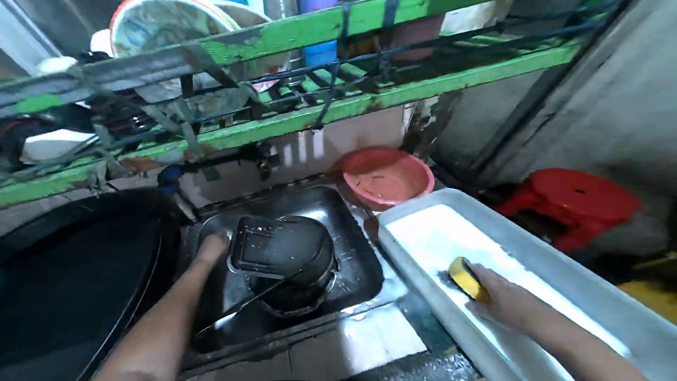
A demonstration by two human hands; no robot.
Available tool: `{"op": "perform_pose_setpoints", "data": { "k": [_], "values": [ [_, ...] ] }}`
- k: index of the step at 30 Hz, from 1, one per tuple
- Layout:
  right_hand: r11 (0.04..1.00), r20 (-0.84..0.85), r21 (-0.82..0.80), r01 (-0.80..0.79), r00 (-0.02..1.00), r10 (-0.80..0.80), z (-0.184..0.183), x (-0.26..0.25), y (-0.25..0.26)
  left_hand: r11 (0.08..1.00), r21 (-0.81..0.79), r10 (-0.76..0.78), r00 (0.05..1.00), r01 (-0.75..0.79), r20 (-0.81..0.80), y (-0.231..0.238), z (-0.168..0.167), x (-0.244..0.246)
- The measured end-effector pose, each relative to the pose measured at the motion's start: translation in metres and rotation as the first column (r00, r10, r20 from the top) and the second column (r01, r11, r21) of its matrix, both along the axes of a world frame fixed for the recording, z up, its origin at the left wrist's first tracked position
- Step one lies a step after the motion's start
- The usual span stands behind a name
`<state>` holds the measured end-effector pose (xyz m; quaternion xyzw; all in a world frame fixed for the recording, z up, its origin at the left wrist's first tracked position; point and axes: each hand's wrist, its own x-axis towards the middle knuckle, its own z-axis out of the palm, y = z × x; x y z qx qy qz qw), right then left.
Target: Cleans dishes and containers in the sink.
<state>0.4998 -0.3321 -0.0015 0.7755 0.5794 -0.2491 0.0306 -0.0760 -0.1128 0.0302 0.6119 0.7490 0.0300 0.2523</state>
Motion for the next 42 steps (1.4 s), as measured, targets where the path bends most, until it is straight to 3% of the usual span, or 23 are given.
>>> {"op": "perform_pose_setpoints", "data": {
  "k": [5,8,10,14,19,22,26,30,34,37,40,42],
  "values": [
    [1.0,0.005,0.008,0.025,1.0,-0.025,0.0,-0.006,-0.003,0.945,-0.124,0.323,0.917,-0.301,0.234,-0.006,-0.035,0.001],
    [0.999,0.023,0.035,0.038,0.999,-0.039,0.002,-0.008,-0.005,0.947,-0.164,0.316,0.895,-0.277,0.316,0.004,-0.062,0.005],
    [0.997,0.02,0.053,0.047,0.999,-0.048,0.007,-0.004,-0.006,0.969,-0.141,0.236,0.937,-0.205,0.257,0.013,-0.067,0.008],
    [0.973,-0.024,0.233,-0.003,1.0,0.009,0.032,-0.002,-0.002,0.993,-0.008,0.114,0.978,-0.114,0.174,0.019,-0.031,0.026],
    [0.877,-0.015,0.464,-0.123,0.989,0.146,0.064,-0.016,0.024,0.969,0.236,-0.038,0.989,0.07,-0.142,-0.017,0.046,0.05],
    [0.793,0.04,0.575,-0.203,0.975,0.221,0.066,-0.028,0.038,0.927,0.367,0.091,0.996,-0.081,-0.011,-0.037,0.059,0.037],
    [0.764,0.043,0.595,-0.249,0.959,0.279,0.061,-0.042,0.047,0.874,0.349,0.255,0.931,-0.338,0.262,-0.042,0.035,0.024],
    [0.752,0.028,0.605,-0.263,0.95,0.311,0.059,-0.048,0.052,0.872,0.381,0.185,0.928,-0.307,0.324,-0.054,-0.024,0.041],
    [0.766,-0.017,0.599,-0.234,0.952,0.305,0.067,-0.063,0.056,0.842,0.293,0.27,0.824,-0.453,0.498,-0.068,-0.054,0.057],
    [0.827,-0.181,0.543,-0.147,0.941,0.286,0.078,-0.088,0.07,0.782,0.141,0.383,0.646,-0.607,0.66,-0.068,-0.063,0.04],
    [0.932,-0.455,0.362,-0.031,0.866,0.206,0.075,-0.13,0.104,0.758,-0.04,0.466,0.496,-0.652,0.733,-0.07,-0.063,0.024],
    [0.981,-0.66,0.158,0.108,0.751,0.023,0.061,-0.162,0.13,0.785,-0.101,0.466,0.475,-0.612,0.746,-0.075,-0.059,0.023]
  ]
}}
